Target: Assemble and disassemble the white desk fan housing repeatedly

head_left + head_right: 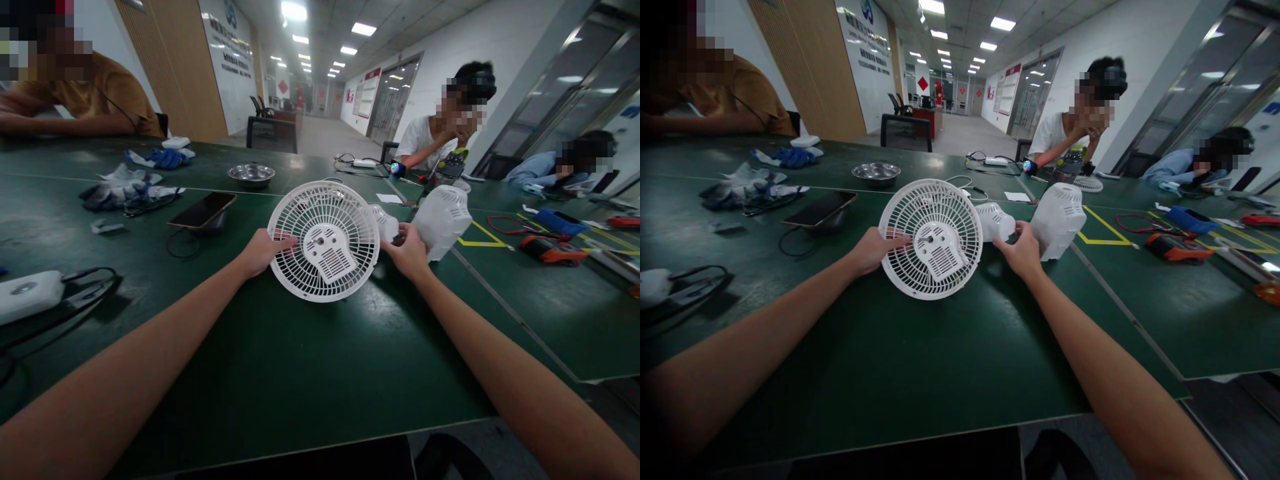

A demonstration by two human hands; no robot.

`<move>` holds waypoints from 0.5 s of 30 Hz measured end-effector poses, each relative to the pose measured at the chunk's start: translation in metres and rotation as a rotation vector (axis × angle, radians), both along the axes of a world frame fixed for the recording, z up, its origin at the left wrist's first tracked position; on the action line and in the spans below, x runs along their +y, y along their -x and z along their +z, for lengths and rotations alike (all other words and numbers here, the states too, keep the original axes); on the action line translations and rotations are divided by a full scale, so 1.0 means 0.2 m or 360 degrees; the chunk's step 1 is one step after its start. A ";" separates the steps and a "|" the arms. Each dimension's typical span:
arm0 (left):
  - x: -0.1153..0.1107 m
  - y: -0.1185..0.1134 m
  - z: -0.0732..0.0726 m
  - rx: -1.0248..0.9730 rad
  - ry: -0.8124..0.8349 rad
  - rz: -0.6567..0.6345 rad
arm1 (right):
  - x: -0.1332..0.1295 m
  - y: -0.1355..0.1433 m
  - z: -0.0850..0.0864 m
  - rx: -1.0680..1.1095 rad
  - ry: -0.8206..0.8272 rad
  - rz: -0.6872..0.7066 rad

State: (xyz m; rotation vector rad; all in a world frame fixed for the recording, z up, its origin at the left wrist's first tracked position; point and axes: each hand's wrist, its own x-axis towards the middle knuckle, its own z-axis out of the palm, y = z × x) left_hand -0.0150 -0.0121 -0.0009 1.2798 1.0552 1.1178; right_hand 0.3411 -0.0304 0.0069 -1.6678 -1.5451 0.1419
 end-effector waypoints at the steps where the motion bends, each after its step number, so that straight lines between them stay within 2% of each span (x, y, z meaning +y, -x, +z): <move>1: 0.00 0.00 0.00 0.0001 -0.0004 -0.0012 | 0.00 0.00 0.00 -0.0015 0.0047 -0.0012; 5: 0.01 0.02 -0.01 0.0056 0.0004 -0.0026 | 0.00 0.00 -0.03 -0.0157 0.0202 0.0030; 11: 0.00 0.02 0.00 0.0062 0.0015 -0.0017 | 0.00 0.01 -0.04 -0.0346 0.0290 0.0084; 13: 0.00 0.02 0.01 0.0059 0.0016 -0.0020 | 0.00 0.01 -0.03 -0.0411 0.0244 0.0100; 15: 0.00 0.02 0.01 0.0055 0.0019 -0.0033 | -0.02 0.03 0.01 -0.0460 0.0071 0.0113</move>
